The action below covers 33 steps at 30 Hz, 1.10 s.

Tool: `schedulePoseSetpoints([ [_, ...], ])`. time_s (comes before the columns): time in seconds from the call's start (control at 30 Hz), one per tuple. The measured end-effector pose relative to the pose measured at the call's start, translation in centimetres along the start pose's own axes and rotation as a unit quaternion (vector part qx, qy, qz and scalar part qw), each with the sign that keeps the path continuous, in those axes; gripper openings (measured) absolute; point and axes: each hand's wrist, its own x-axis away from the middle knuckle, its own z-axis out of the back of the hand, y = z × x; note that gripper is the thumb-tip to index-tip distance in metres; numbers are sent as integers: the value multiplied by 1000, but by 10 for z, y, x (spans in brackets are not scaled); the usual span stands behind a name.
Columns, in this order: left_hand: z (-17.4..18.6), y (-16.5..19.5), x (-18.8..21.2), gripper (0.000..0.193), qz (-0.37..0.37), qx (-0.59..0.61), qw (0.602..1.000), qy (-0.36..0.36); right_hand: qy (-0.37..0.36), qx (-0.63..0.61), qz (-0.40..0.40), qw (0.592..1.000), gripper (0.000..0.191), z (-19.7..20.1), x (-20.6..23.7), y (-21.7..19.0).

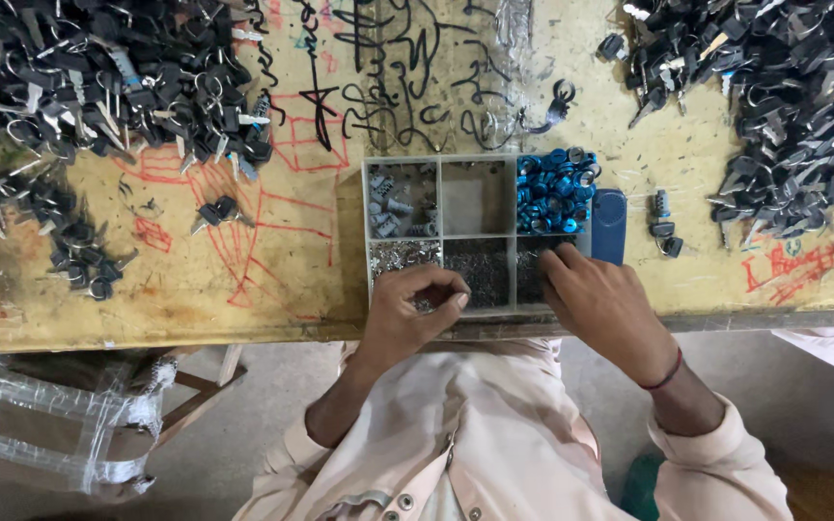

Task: The person picks small metal components and blue plastic caps from a compartment tray on the workbench and presses them together by hand to assemble units, placing finished assemblies aside and reaching back into the tray for more parts.

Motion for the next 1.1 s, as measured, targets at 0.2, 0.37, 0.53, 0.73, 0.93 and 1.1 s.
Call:
schedulePoseSetpoints([
  [0.2,1,3,2,9,9,20,1000,-12,48,-103,-66,991,14,3,0,6],
  [0.37,-16,8,6,10,27,31,999,-9,77,-510,-52,855,14,7,8,-11],
  [0.53,-30,2,6,14,147,302,942,-8,200,-409,-14,890,15,-11,4,-56],
  [0.73,-13,-10,10,15,121,279,950,-74,123,-449,-16,885,15,-8,2,-51],
  [0.93,-13,-6,12,15,73,190,978,-47,91,-599,-19,795,10,-25,4,-47],
  [1.1,-11,3,11,14,0,112,993,-22,117,-596,-30,794,10,-38,7,-51],
])
